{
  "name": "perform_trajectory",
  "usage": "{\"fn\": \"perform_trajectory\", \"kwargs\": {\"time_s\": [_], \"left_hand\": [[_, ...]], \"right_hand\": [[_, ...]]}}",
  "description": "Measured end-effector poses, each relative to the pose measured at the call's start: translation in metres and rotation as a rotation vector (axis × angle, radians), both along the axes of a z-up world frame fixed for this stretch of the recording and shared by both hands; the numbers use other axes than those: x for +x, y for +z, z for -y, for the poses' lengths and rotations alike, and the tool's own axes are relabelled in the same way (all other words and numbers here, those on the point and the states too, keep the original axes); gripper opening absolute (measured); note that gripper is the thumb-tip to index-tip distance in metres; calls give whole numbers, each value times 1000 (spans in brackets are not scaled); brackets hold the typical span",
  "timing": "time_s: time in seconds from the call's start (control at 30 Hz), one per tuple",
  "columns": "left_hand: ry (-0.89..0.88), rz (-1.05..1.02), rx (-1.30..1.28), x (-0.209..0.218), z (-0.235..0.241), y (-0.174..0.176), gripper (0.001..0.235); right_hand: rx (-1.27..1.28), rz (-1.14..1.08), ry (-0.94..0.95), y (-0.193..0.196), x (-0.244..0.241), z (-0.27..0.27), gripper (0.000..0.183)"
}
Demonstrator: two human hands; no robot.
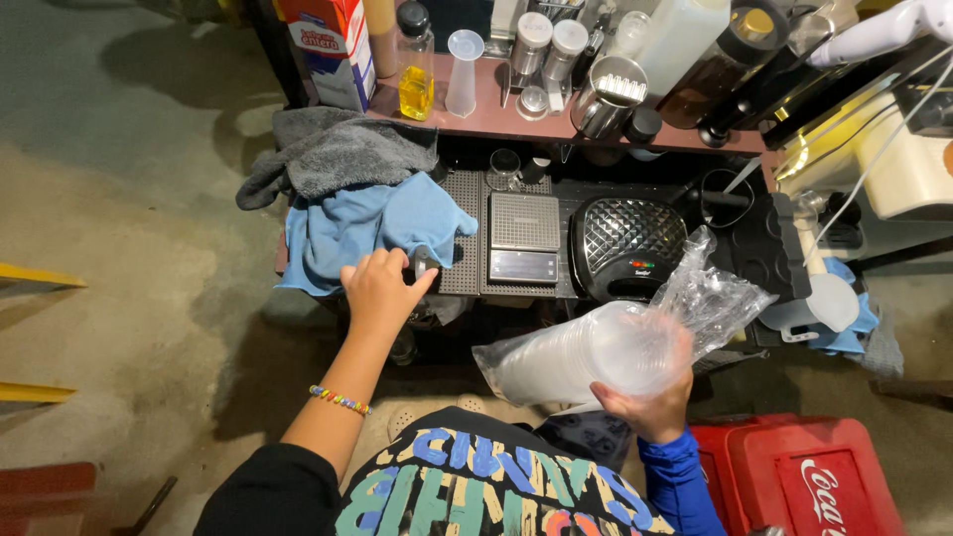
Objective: The person unpacks a stack of clear plastic cups and applies round branded stickers to each cup one by one. They peel stickers from a sheet, smooth them onto the cup surface, and place the labeled cups aside on the counter.
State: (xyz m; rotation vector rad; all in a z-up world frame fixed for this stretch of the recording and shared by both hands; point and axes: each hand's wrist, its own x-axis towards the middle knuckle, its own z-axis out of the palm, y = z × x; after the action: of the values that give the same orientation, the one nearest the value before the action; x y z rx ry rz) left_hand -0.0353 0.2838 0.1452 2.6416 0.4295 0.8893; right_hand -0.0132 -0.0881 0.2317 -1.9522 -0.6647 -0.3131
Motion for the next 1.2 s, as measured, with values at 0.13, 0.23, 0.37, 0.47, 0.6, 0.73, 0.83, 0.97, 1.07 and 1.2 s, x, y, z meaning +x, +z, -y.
{"fn": "perform_trajectory", "kwargs": {"time_s": [0.13,0.23,0.37,0.47,0.6,0.73,0.83,0.97,1.07,1.2], "left_hand": [[-31,-148,-42,6,-2,-20,37],[-32,-151,-44,10,-5,-34,30],[-18,-96,-64,9,-17,-43,25],[-15,-70,-37,4,-21,-47,24],[-29,-38,-29,5,-25,-49,22],[-18,-103,-63,8,-28,-50,22],[-6,-131,-110,8,-30,-52,21],[-2,-93,-98,8,-40,-54,19],[-10,-80,-62,6,-47,-59,20],[17,-86,23,-1,-50,-66,21]], "right_hand": [[11,-18,0,3,-2,-7,96],[10,-6,12,3,-2,-11,95],[18,9,26,4,-3,-15,97],[-2,-3,32,3,-4,-18,98],[26,-12,49,3,-5,-20,97],[31,-18,45,3,-7,-21,99],[64,-42,66,3,-9,-22,99],[72,-55,83,3,-11,-25,100],[96,-71,97,3,-11,-25,100],[79,-58,82,3,-13,-26,100]]}}
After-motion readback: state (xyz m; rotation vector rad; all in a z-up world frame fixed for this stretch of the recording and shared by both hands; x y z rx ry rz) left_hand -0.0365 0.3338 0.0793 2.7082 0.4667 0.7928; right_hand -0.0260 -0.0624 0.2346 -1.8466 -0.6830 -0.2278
